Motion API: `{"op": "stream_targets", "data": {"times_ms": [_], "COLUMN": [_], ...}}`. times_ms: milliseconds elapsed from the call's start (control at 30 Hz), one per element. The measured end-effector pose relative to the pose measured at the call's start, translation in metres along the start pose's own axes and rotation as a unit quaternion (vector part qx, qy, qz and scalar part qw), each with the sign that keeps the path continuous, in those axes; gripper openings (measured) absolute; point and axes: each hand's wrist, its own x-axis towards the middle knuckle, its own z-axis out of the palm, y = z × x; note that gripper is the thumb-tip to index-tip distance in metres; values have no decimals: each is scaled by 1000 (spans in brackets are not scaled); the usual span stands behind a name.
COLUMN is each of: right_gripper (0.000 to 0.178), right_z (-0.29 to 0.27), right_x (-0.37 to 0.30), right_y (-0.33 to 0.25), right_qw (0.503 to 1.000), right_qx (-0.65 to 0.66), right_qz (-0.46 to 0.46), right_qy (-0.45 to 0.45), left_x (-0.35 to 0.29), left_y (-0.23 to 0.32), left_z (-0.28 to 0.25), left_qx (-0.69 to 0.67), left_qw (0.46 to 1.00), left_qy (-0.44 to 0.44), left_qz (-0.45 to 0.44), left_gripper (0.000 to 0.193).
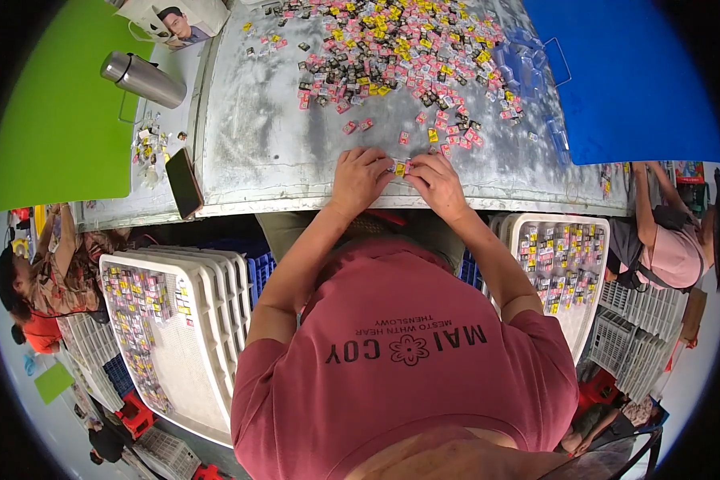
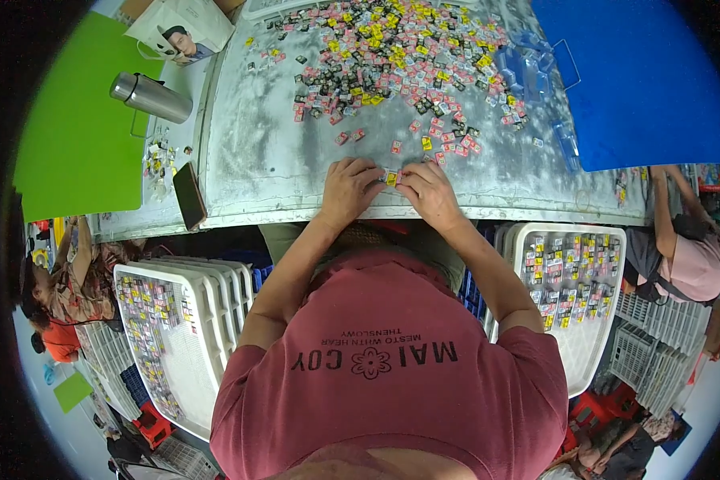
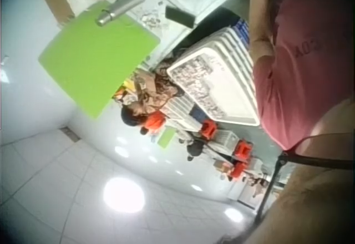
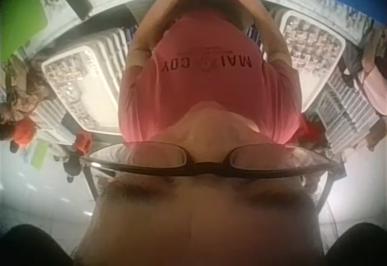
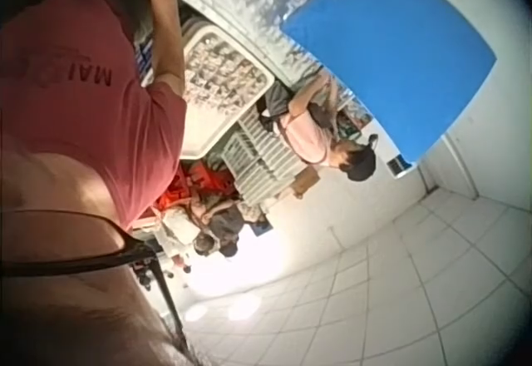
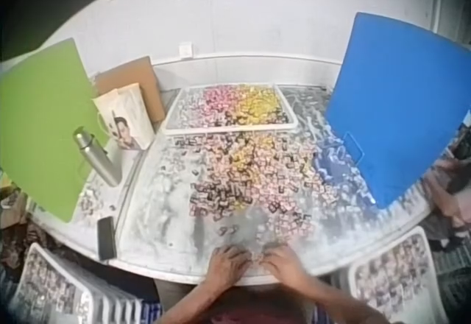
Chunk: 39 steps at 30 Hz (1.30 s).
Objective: Sort and assemble small colorful plastic toy components on a workbench.
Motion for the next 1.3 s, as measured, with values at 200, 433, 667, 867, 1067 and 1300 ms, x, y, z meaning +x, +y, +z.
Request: {"op": "stream_targets", "data": {"times_ms": [200, 433, 667, 867, 1067, 1300], "right_gripper": [15, 33, 57, 53, 40, 25], "right_z": [-7, 5, 91, 106, 104, 116], "right_x": [2, 40, 128, 131, 142, 140], "right_y": [-4, -6, -6, 15, -4, -8], "right_qw": [1000, 999, 992, 993, 992, 991], "right_qx": [-16, 3, -37, -37, -25, -24], "right_qz": [-23, 33, -75, -65, -88, -87], "right_qy": [-8, -3, -92, -93, -88, -96], "left_x": [4, 17, 15, -9, -14, -15], "left_y": [6, -50, -115, -101, -102, -100], "left_z": [9, -11, -19, -30, -45, -41], "left_qx": [25, -15, 172, 57, -19, -84], "left_qw": [1000, 992, 978, 987, 970, 959], "left_qy": [5, 111, 36, 58, 137, 114], "left_qz": [-15, -60, -114, -139, -201, -244], "left_gripper": [24, 37, 71, 62, 45, 34]}}
